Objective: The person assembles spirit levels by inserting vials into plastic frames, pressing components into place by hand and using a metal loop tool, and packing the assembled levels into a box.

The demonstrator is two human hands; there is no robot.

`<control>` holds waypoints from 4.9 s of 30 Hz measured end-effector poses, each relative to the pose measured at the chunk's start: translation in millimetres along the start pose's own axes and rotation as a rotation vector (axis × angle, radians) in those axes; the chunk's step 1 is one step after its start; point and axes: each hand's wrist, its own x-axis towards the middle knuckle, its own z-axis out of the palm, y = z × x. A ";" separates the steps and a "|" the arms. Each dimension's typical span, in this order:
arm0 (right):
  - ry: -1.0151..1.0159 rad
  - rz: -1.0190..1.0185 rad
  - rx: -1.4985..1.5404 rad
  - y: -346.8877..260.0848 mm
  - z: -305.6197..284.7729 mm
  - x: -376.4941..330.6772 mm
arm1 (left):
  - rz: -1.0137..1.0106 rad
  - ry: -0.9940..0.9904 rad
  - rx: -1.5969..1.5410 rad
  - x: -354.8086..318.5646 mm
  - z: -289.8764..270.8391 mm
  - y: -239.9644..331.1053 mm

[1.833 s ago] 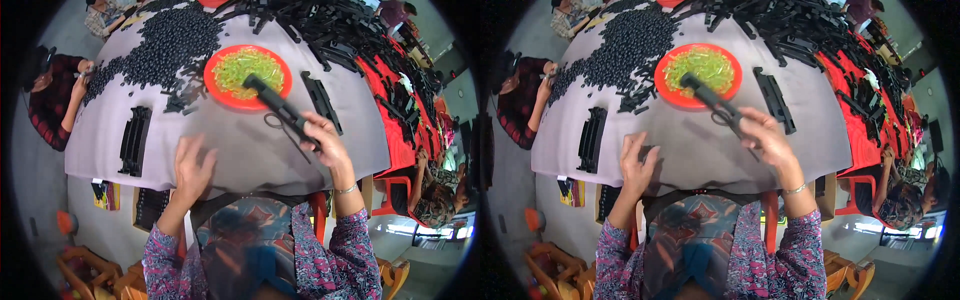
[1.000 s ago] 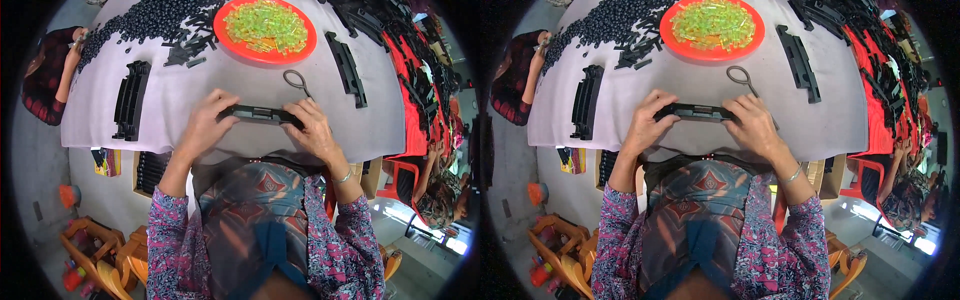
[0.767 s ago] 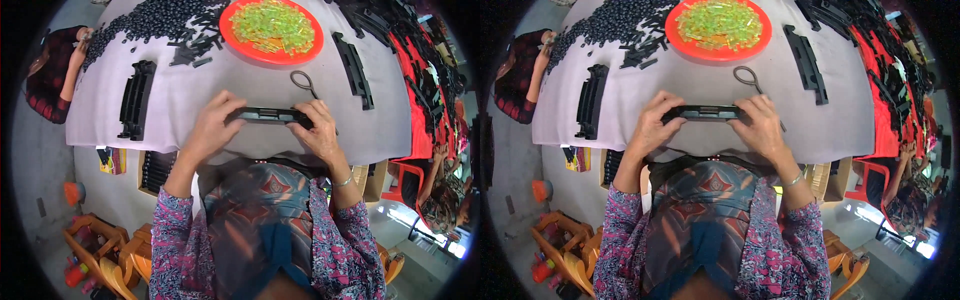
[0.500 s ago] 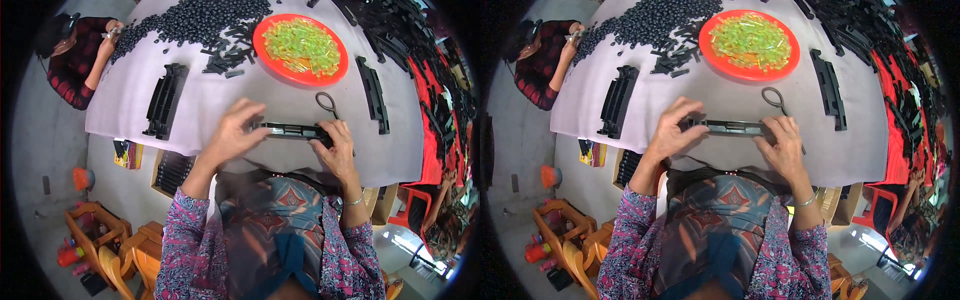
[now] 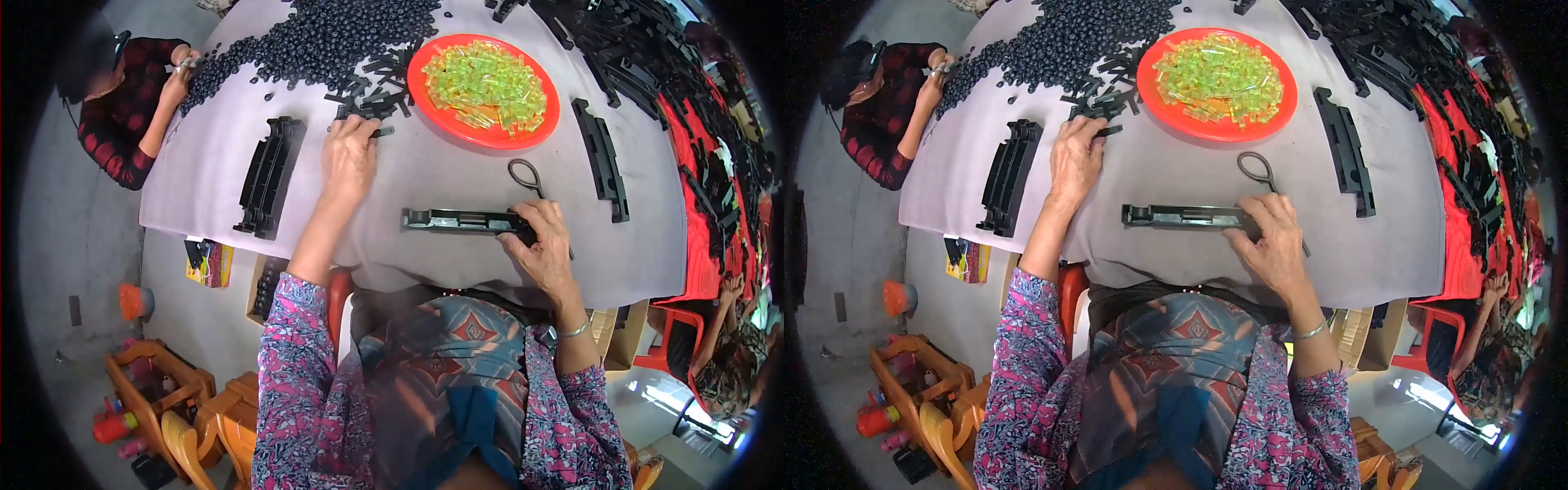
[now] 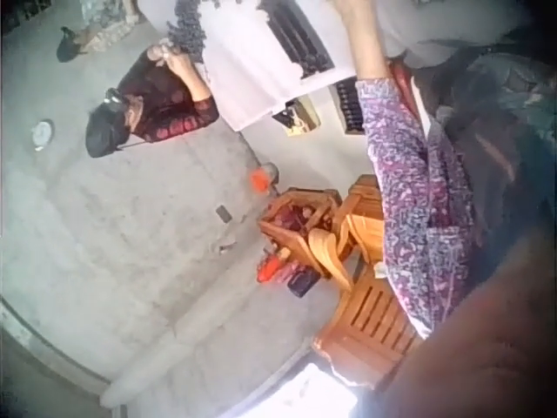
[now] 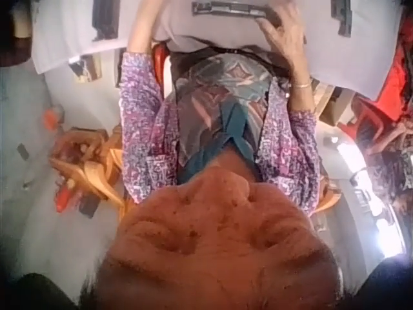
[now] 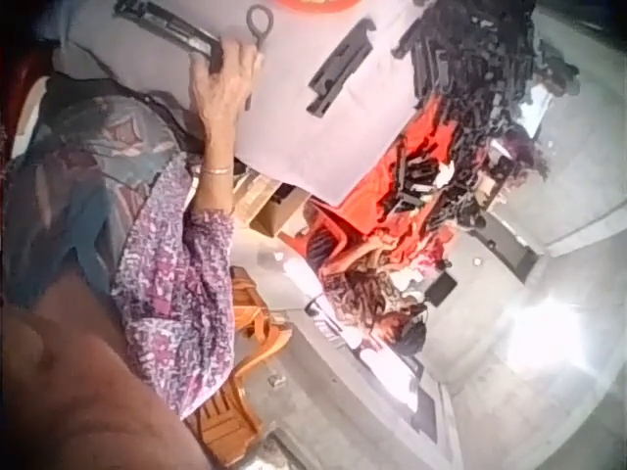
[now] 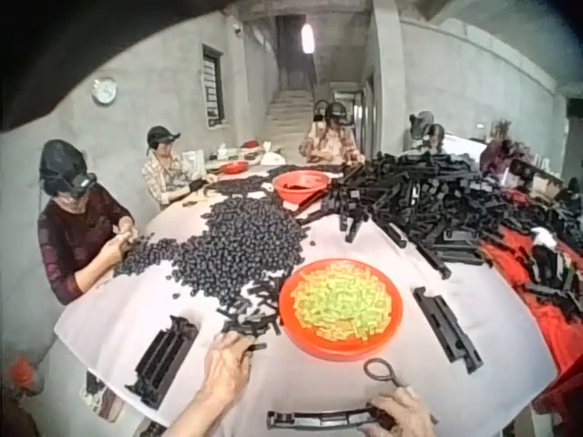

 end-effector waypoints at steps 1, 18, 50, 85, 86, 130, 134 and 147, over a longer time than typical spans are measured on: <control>-0.017 0.024 0.019 0.4 0.5 0.0 | 0.013 -0.015 0.044 0.3 3.3 -2.2; 0.007 0.006 -0.005 6.5 1.7 -3.2 | 0.214 0.006 -0.048 59.1 27.9 38.7; 0.165 0.063 0.484 -29.4 -12.7 13.3 | 0.281 -0.428 -0.542 -11.5 -22.8 120.7; 0.025 0.062 0.115 -36.3 23.9 27.6 | 0.087 -0.486 -0.402 -44.0 -18.6 98.7; 0.050 0.065 0.111 -36.6 25.0 26.8 | 0.089 -0.487 -0.405 -41.6 -17.6 97.3; -0.056 -0.119 -0.019 -33.0 16.0 9.5 | 0.130 -0.703 -0.524 -21.3 1.3 86.2; -0.057 -0.083 0.042 -31.2 13.9 6.0 | 0.111 -0.666 -0.550 -25.9 -3.1 83.1; -0.053 -0.177 -0.081 -38.8 20.4 9.8 | 0.034 -0.493 -0.468 -49.8 -27.9 91.8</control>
